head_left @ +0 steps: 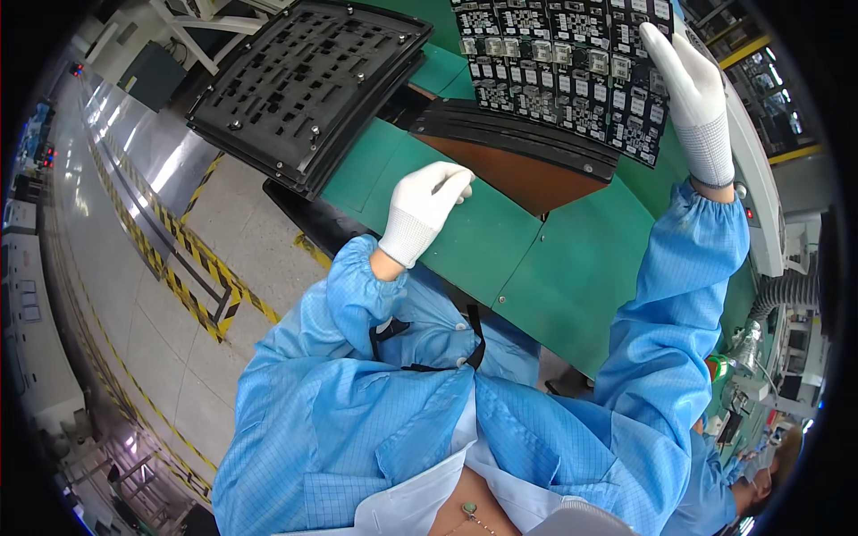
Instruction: The recorder is seen inspecting, picking, and sorting printed circuit boards from trays at a manual assembly station.
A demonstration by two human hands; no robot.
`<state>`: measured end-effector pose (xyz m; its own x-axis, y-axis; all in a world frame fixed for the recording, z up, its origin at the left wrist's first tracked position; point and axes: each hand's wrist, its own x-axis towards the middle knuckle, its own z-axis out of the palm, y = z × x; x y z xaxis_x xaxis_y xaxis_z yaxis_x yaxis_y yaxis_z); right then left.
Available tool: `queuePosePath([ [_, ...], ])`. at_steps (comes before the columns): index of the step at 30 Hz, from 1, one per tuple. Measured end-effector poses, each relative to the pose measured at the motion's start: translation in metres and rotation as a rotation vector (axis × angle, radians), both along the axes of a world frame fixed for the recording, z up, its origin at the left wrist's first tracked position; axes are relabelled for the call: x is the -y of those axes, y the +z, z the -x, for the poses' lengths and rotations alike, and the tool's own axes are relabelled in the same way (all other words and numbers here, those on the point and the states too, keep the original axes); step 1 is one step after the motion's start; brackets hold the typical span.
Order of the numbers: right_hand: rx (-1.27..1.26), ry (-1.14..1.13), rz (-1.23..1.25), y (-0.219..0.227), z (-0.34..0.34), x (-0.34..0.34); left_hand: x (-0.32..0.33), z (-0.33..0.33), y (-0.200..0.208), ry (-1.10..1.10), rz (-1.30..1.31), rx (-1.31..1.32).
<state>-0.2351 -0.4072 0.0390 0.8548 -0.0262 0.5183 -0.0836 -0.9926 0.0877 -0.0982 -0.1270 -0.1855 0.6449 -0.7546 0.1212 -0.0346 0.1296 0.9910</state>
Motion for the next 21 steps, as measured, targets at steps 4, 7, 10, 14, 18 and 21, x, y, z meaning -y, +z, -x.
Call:
queuePosePath([
  [4,0.046,0.048,-0.282,-0.003,-0.003,0.001,-0.002,0.000,-0.011,-0.016,0.005,0.131],
  [7,0.019,0.117,-0.186,-0.002,-0.006,0.001,-0.002,-0.001,-0.013,-0.038,0.004,0.165],
  [10,0.012,0.064,-0.405,-0.001,-0.010,-0.002,-0.003,-0.001,-0.014,-0.045,0.010,0.177],
  [14,0.013,0.058,-0.503,0.003,-0.013,-0.010,-0.004,-0.002,-0.014,-0.031,0.017,0.235],
  [18,0.008,-0.035,-0.587,0.003,-0.008,-0.011,-0.003,-0.002,-0.015,-0.026,0.019,0.253],
  [21,0.038,0.137,-0.150,-0.006,-0.002,0.005,-0.003,-0.001,-0.016,-0.017,0.019,0.274],
])
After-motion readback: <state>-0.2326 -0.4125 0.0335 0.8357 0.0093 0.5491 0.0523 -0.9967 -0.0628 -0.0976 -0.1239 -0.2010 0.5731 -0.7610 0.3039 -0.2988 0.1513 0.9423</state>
